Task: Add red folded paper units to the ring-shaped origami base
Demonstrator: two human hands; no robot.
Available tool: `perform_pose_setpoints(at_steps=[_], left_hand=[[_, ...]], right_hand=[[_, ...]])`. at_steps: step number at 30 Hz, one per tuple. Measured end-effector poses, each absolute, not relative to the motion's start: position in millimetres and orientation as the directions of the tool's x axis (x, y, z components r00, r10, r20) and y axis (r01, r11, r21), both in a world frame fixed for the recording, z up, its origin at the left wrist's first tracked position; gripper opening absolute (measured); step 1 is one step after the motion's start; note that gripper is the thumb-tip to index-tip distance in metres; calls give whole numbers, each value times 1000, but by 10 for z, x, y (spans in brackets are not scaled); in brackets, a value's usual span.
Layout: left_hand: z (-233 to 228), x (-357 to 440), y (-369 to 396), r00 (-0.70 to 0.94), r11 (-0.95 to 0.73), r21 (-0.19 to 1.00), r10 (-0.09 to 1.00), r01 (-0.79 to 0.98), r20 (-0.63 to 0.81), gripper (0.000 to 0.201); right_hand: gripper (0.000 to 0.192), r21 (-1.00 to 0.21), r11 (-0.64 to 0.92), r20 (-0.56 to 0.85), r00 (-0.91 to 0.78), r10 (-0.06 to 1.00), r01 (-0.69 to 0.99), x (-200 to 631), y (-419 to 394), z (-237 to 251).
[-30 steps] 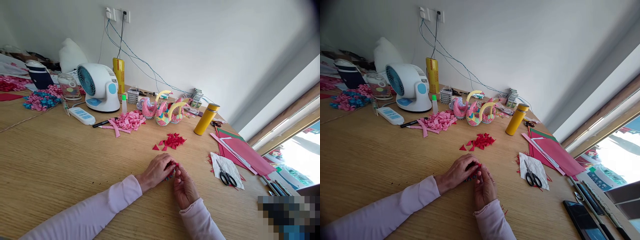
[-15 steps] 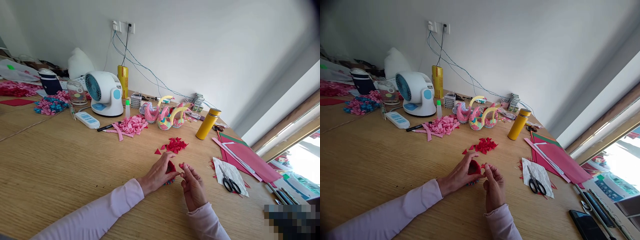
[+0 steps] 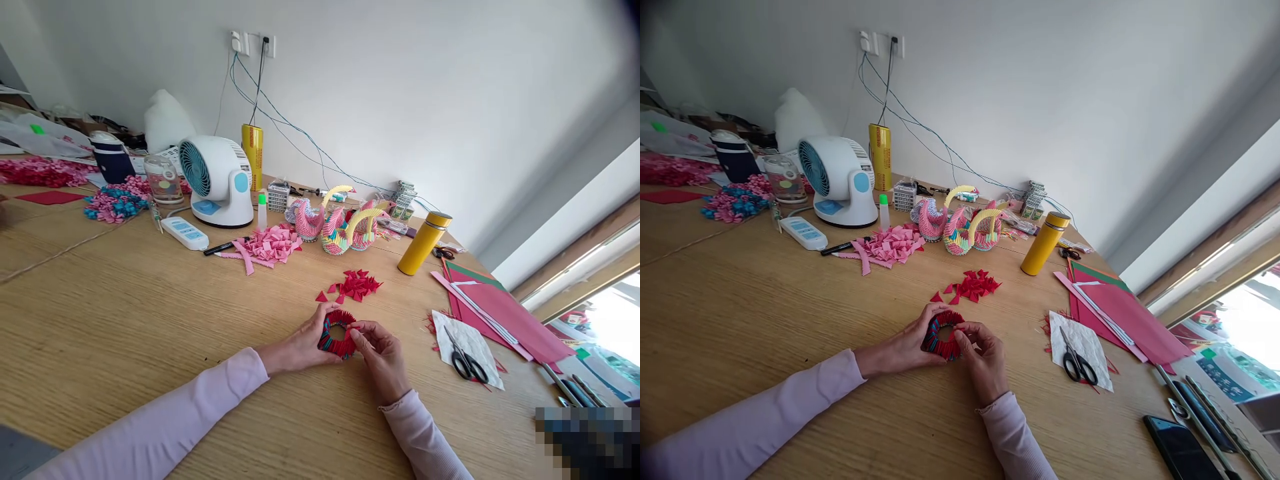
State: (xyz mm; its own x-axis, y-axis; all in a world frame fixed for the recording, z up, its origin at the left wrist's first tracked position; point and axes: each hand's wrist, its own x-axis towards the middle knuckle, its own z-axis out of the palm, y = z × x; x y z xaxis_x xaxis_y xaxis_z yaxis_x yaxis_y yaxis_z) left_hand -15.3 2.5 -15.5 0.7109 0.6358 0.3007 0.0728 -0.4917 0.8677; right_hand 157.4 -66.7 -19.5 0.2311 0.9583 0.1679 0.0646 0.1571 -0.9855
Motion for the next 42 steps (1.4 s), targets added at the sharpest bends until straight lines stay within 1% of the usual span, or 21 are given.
perform_pose_setpoints(at_steps=[4,6,9,11,13,16,19,21,23,26,30,32,37,39,42], left_hand=[[-211,-99,35,686,-510,854,659,104,310,89],[-261,-50,38,675,-527,841,665,121,320,89],[-328,21,42,643,-565,812,678,146,356,88],[-347,56,44,625,-579,801,684,150,377,89],[-331,69,42,623,-575,805,685,144,378,93],[-244,39,34,664,-550,826,664,124,343,96],[-130,-29,34,727,-541,834,615,106,306,85],[-72,-71,44,751,-547,831,589,97,299,74],[-43,-98,57,768,-555,827,569,93,296,68],[-44,-109,68,783,-560,824,551,91,288,68],[-77,-105,56,768,-570,818,557,79,315,69],[-86,-106,46,759,-586,807,559,76,334,60],[-76,-98,41,750,-622,777,556,91,357,21],[-72,-88,43,742,-616,782,567,94,357,15],[-80,-67,48,720,-616,781,588,105,368,15]], right_hand=[[29,-978,191,205,253,946,78,1545,-684,-74],[29,-977,195,211,228,951,92,1515,-710,-8],[32,-980,119,145,158,977,159,1489,-741,22],[34,-976,83,113,142,983,203,1495,-745,-3],[36,-975,78,109,142,984,209,1514,-737,-38],[36,-980,83,108,135,985,180,1542,-723,-71],[37,-984,63,85,129,988,167,1556,-723,-73],[37,-986,51,73,134,988,161,1557,-729,-65],[36,-988,50,70,139,988,143,1555,-735,-55],[36,-994,52,66,139,988,98,1551,-735,-47],[36,-997,55,64,161,985,60,1554,-726,-55],[37,-996,53,64,164,984,69,1563,-725,-60],[37,-996,36,51,176,983,85,1589,-728,-64],[38,-996,39,52,184,981,77,1590,-728,-64],[39,-996,61,72,210,975,60,1579,-725,-62]])
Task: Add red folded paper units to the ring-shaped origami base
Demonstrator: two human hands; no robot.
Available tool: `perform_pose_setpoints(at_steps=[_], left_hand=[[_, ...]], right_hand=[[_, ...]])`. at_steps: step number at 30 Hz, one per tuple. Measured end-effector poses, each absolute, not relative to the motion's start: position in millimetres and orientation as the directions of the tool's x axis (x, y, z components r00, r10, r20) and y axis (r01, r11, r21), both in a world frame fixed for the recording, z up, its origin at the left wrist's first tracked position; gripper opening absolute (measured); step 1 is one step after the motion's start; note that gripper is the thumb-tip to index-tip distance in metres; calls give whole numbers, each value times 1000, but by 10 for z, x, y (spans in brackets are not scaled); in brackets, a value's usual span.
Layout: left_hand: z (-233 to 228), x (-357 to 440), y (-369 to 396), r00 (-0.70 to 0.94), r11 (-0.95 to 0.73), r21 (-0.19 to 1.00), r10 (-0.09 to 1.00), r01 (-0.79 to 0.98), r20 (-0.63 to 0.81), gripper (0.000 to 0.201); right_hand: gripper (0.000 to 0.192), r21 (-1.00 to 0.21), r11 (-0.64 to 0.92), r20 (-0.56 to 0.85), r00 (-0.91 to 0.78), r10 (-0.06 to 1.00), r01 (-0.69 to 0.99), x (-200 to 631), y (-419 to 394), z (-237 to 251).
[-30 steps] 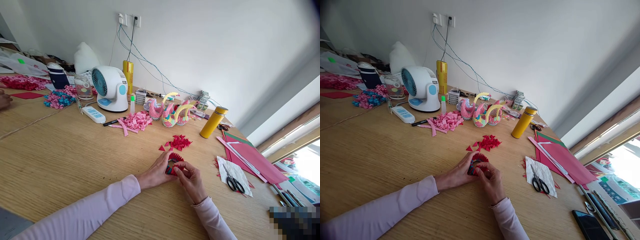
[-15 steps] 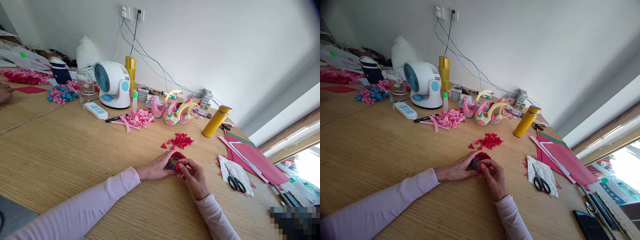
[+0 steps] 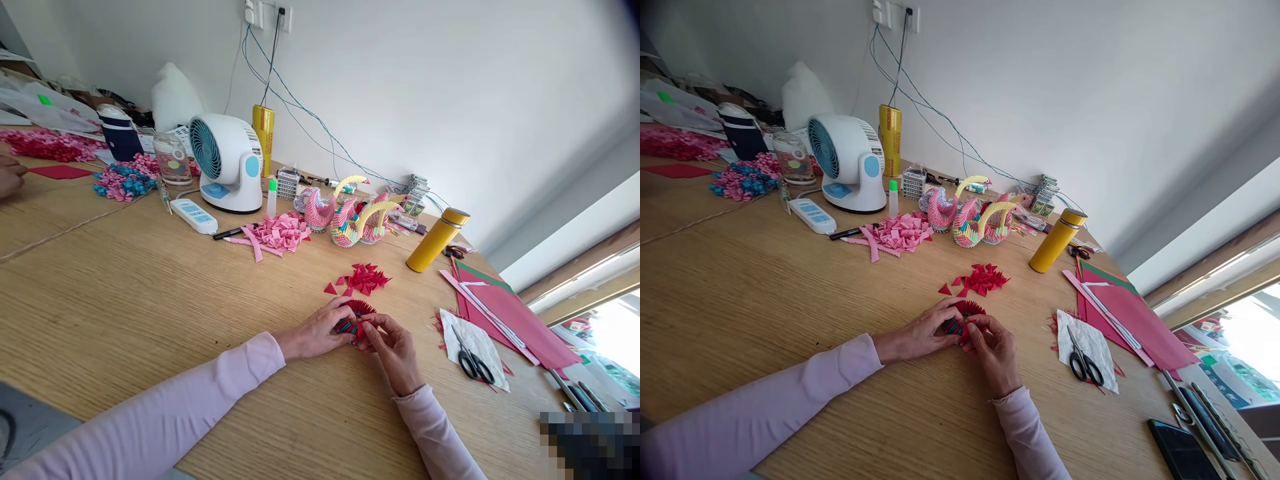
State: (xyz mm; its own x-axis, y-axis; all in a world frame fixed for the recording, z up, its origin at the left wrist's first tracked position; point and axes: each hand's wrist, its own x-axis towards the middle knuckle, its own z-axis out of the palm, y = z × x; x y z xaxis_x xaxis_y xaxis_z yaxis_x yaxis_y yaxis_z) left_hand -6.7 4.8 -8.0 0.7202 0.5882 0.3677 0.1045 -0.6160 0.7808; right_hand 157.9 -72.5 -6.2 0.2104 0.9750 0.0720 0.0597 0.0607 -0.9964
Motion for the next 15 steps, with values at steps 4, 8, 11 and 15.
perform_pose_setpoints(at_steps=[4,8,11,15], left_hand=[[-111,-41,55,714,-638,763,580,100,392,15],[-131,-26,58,707,-653,750,581,107,404,16],[-130,-23,56,703,-659,742,586,124,403,15],[-121,-25,49,701,-668,731,589,142,402,13]], right_hand=[[38,-996,77,84,229,970,39,1571,-718,-61],[37,-996,72,83,202,976,60,1583,-713,-64],[38,-994,74,88,186,978,83,1587,-714,-59],[38,-991,80,98,179,979,104,1581,-719,-45]])
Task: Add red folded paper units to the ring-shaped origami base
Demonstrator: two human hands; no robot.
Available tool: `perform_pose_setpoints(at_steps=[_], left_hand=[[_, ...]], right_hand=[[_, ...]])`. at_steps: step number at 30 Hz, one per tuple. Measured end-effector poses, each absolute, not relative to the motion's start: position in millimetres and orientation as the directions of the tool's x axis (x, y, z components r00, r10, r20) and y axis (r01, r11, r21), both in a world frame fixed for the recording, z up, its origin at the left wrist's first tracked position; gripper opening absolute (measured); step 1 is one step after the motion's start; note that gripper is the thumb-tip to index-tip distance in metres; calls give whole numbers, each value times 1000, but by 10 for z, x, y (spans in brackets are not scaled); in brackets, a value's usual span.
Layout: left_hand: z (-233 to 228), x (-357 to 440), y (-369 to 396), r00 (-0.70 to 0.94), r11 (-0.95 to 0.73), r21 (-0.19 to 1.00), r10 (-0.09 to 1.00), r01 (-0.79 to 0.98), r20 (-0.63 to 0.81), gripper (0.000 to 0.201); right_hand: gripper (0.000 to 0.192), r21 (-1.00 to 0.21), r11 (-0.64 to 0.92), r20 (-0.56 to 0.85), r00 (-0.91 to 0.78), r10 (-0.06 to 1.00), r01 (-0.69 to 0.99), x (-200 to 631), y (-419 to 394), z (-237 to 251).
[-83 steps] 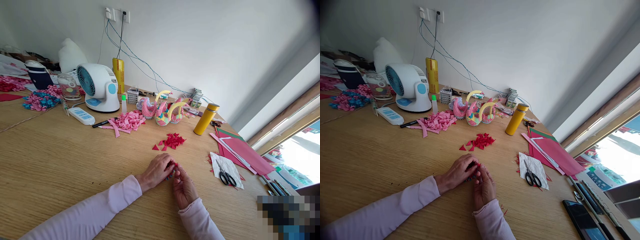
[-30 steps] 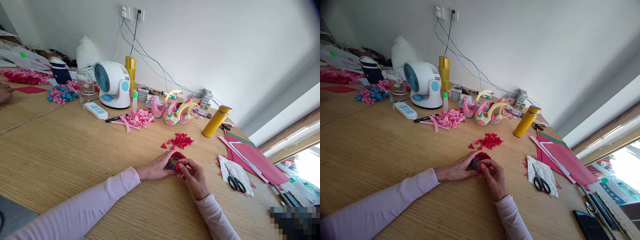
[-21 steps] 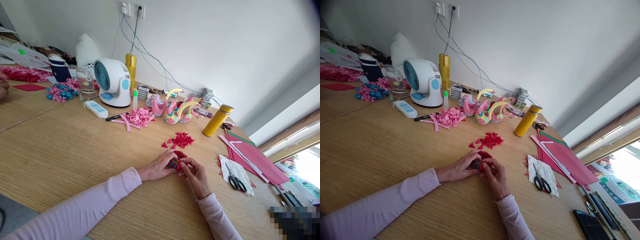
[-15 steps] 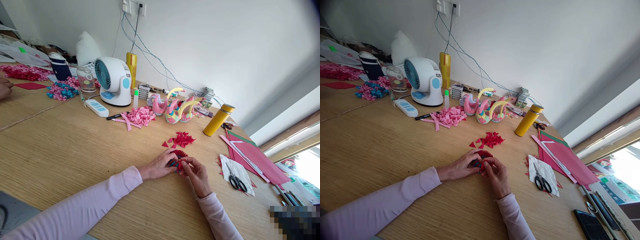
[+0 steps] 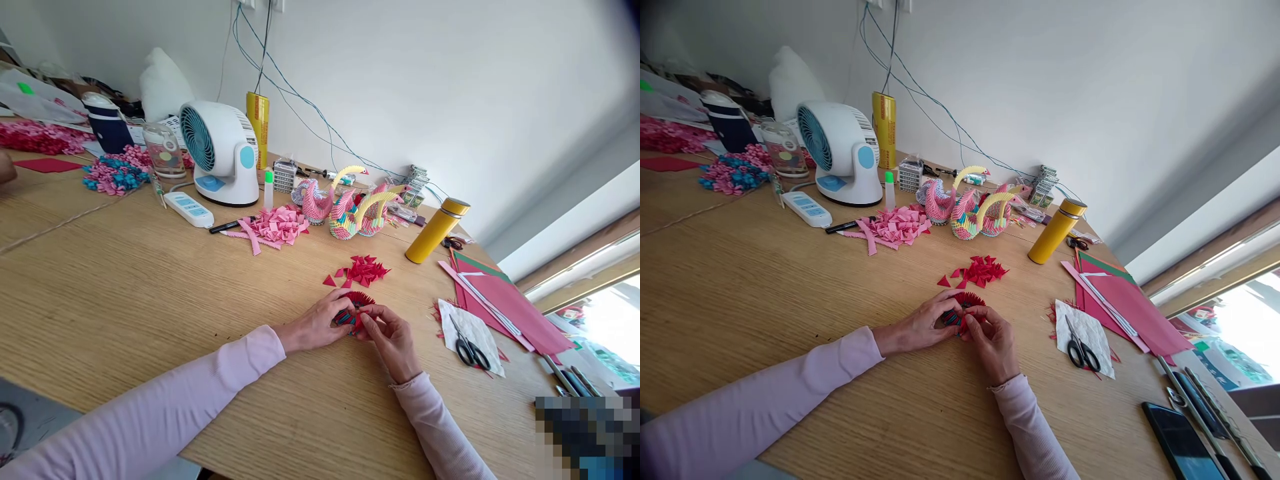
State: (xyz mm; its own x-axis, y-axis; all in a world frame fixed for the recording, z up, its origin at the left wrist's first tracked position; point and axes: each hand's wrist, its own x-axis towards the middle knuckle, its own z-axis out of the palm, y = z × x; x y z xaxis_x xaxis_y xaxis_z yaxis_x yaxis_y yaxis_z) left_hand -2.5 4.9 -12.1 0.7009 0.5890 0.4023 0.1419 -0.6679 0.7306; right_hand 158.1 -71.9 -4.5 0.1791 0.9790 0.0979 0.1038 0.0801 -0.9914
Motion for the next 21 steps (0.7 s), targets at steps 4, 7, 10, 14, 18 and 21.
perform_pose_setpoints(at_steps=[4,7,10,14,18,21], left_hand=[[-120,-28,48,704,-671,725,589,153,397,14],[-129,-28,54,705,-671,725,588,152,397,14],[-143,-27,62,705,-672,726,586,147,400,16],[-155,-23,66,704,-680,719,581,145,408,18],[-147,-24,68,701,-692,705,580,155,415,15],[-133,-32,69,705,-692,705,577,154,413,14]], right_hand=[[36,-987,86,110,177,978,138,1568,-725,-32],[36,-981,88,119,178,977,173,1572,-726,-38],[36,-975,93,128,167,978,203,1593,-719,-61],[36,-961,111,154,156,976,255,1615,-708,-86],[36,-964,108,149,161,976,241,1605,-706,-78],[37,-963,107,150,163,975,246,1597,-709,-66]])
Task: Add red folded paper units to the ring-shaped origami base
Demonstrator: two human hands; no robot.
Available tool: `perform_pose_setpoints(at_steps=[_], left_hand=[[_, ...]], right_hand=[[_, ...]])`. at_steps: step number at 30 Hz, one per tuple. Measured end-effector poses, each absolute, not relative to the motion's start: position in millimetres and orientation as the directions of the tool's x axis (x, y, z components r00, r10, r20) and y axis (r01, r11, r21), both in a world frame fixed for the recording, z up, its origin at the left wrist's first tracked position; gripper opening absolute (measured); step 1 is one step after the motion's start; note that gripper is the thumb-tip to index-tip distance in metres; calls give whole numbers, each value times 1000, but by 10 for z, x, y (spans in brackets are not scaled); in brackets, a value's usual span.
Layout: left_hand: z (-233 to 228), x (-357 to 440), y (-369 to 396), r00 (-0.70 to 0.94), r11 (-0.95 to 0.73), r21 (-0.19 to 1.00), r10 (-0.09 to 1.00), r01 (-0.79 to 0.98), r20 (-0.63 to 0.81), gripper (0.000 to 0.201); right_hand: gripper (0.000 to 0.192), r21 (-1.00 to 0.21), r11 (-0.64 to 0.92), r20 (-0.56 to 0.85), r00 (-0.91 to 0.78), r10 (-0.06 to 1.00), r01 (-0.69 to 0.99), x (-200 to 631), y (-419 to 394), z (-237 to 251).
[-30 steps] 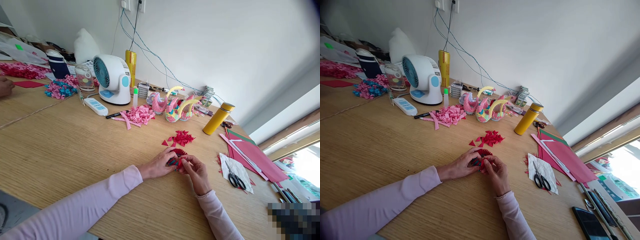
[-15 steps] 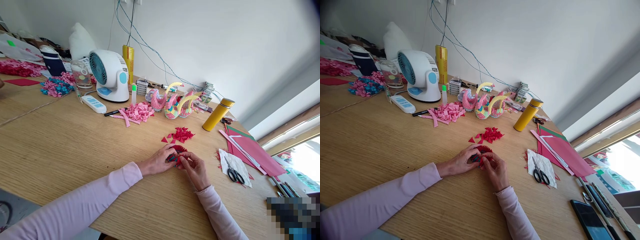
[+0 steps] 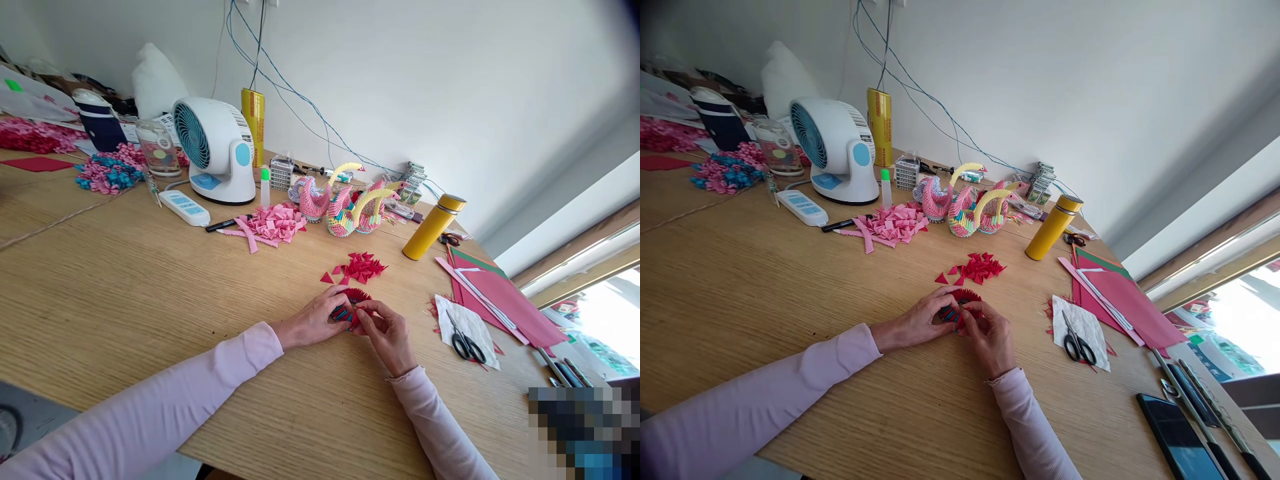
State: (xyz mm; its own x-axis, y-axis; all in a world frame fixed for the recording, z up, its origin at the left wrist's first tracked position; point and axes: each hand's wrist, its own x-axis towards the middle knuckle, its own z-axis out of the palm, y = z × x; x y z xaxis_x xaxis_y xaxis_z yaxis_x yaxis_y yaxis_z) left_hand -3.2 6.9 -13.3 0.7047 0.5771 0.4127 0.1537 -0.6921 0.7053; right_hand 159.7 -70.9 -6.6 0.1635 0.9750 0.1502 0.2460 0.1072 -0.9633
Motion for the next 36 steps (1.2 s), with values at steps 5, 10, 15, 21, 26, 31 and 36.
perform_pose_setpoints(at_steps=[5,10,15,21,26,31,36], left_hand=[[-102,-47,61,703,-690,707,580,154,412,8],[-69,-52,49,715,-679,718,578,154,394,12],[-50,-46,38,715,-674,722,582,159,386,23],[-64,-40,26,712,-671,720,593,180,375,27],[-111,-39,40,699,-669,721,603,181,384,31],[-105,-44,41,706,-678,711,596,188,383,28],[-117,-47,52,715,-684,708,583,177,385,28]], right_hand=[[38,-958,111,158,164,974,263,1592,-713,-57],[36,-954,122,170,157,973,273,1587,-708,-58],[29,-924,131,191,137,972,358,1595,-696,-45],[23,-851,182,244,63,968,492,1596,-689,25],[18,-782,202,274,33,961,590,1591,-704,67],[15,-745,226,295,6,955,627,1619,-702,73],[15,-717,271,314,-49,948,643,1670,-668,109]])
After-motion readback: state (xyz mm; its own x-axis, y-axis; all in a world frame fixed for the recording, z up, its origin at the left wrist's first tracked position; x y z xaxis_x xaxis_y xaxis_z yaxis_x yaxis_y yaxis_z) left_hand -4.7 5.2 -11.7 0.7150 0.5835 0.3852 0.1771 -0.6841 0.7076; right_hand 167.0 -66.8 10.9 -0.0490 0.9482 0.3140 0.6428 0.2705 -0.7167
